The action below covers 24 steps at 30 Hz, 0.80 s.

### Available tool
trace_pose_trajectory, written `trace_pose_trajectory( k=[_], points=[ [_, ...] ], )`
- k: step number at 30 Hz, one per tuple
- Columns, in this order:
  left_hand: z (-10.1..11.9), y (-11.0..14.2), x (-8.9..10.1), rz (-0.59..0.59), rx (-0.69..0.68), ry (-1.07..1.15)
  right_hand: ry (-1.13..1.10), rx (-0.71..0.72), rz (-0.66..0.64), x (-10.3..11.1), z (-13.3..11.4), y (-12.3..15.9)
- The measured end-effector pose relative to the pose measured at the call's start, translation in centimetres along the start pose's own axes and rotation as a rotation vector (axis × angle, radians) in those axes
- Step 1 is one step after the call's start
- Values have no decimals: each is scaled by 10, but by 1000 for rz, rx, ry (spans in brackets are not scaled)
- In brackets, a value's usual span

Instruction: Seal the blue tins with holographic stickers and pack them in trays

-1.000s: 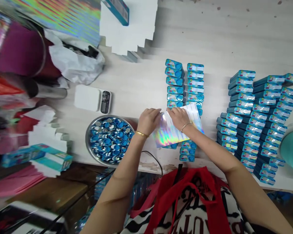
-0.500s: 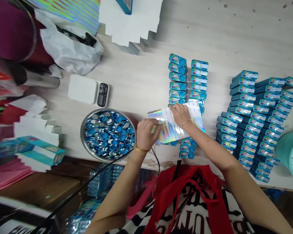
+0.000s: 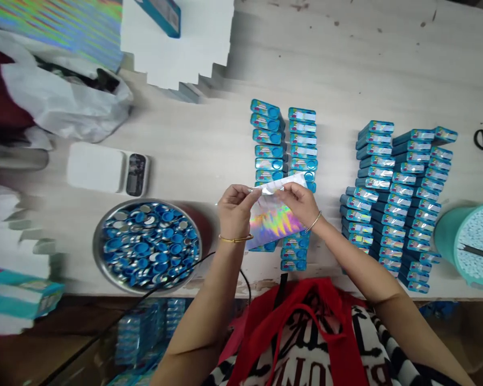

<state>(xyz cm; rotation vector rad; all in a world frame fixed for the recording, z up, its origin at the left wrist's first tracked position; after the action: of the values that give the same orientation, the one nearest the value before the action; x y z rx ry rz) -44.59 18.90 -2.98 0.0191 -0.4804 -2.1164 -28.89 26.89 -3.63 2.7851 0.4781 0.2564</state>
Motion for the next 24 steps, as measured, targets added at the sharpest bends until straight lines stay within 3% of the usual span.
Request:
trace_pose_trajectory(
  k=[4, 8, 11, 15, 24],
  points=[
    [-4, -9, -46, -82, -56, -68, 75, 37, 173, 41, -1, -19],
    [1, -22, -93, -108, -238, -241, 165, 89, 313, 75, 1, -44],
    [3, -27, -117, -102, -372, -406, 260, 114, 356, 89, 7, -58],
    [3, -28, -131, -72, -513, -587, 353, 147, 385, 96, 21, -68],
    [-6, -30, -138, -53, -511, -710, 408, 126, 390, 94, 38, -76]
  ],
)
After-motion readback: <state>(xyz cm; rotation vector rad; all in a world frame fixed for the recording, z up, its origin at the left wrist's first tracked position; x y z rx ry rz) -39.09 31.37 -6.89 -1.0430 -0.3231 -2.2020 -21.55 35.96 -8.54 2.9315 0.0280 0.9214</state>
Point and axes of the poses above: each hand's wrist, its own y-axis away from the middle knuckle, its own x-axis out of the back of the hand, z = x × y, the point moved 7 cm from there along -y, towards the middle knuckle, and after that the axes turned 13 degrees about z, right-handed, at the moved point
